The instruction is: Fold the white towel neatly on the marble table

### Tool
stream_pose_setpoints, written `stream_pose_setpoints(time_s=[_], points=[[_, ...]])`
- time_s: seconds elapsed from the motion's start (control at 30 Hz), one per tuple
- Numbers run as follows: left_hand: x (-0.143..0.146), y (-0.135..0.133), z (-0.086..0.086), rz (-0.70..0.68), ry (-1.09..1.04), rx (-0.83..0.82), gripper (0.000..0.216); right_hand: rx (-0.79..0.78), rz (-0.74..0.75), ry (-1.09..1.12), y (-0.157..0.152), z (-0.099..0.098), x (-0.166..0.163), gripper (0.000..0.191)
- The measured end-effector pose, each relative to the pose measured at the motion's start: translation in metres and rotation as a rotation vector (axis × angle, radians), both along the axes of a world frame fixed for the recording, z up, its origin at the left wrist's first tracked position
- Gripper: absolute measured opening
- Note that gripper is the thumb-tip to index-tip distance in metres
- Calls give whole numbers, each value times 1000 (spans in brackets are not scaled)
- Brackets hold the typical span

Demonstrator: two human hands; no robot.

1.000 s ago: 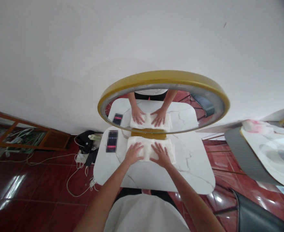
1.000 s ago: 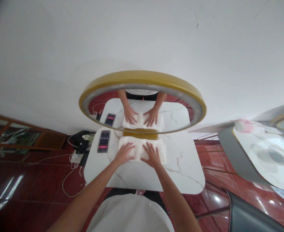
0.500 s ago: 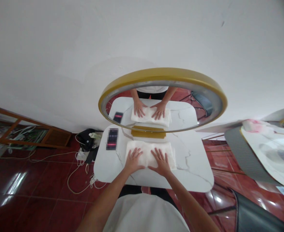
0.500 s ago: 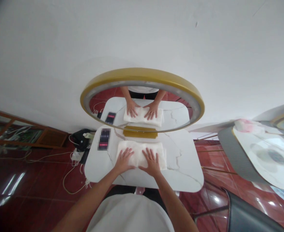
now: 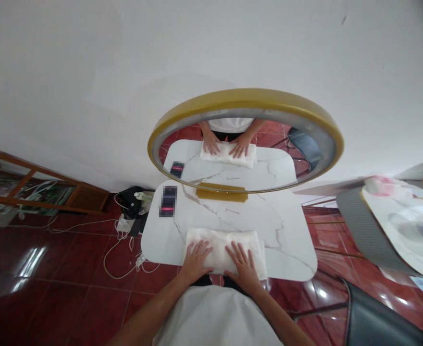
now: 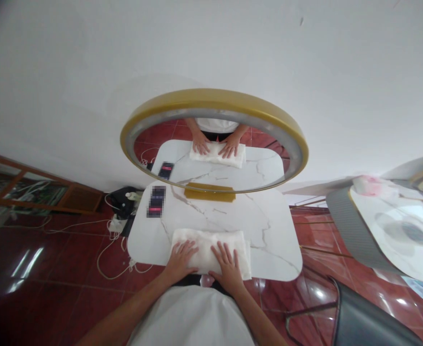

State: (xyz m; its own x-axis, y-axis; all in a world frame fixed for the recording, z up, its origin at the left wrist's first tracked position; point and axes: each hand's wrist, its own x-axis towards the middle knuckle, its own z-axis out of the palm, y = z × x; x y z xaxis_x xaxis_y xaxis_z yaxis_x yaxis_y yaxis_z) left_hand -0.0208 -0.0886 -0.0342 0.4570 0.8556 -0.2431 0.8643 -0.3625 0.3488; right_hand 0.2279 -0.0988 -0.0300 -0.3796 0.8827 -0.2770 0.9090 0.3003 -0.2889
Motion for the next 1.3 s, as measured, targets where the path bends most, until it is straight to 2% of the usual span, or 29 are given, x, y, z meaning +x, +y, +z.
stream_pose_setpoints(time_s=[0.13, 0.4, 0.67, 0.93, 1.13, 1.3], points=[[2, 2, 2, 34, -8, -32, 68, 7, -5, -5, -1, -2, -1, 81], [3, 9, 3, 48, -54, 6, 60, 47, -17, -13, 3, -2, -5, 78], [-16, 21, 9, 56, -48, 63, 66, 83, -24, -26, 21, -2, -24, 76], [-67, 14, 11, 102, -64, 41, 69, 0, 74, -5, 43, 2, -63, 83], [-117, 0, 15, 199, -51, 73, 66, 0, 132, 30, 48, -1, -118, 85], [-167, -6, 14, 252, -46, 38, 66, -30, 163, 87, 47, -8, -170, 90]])
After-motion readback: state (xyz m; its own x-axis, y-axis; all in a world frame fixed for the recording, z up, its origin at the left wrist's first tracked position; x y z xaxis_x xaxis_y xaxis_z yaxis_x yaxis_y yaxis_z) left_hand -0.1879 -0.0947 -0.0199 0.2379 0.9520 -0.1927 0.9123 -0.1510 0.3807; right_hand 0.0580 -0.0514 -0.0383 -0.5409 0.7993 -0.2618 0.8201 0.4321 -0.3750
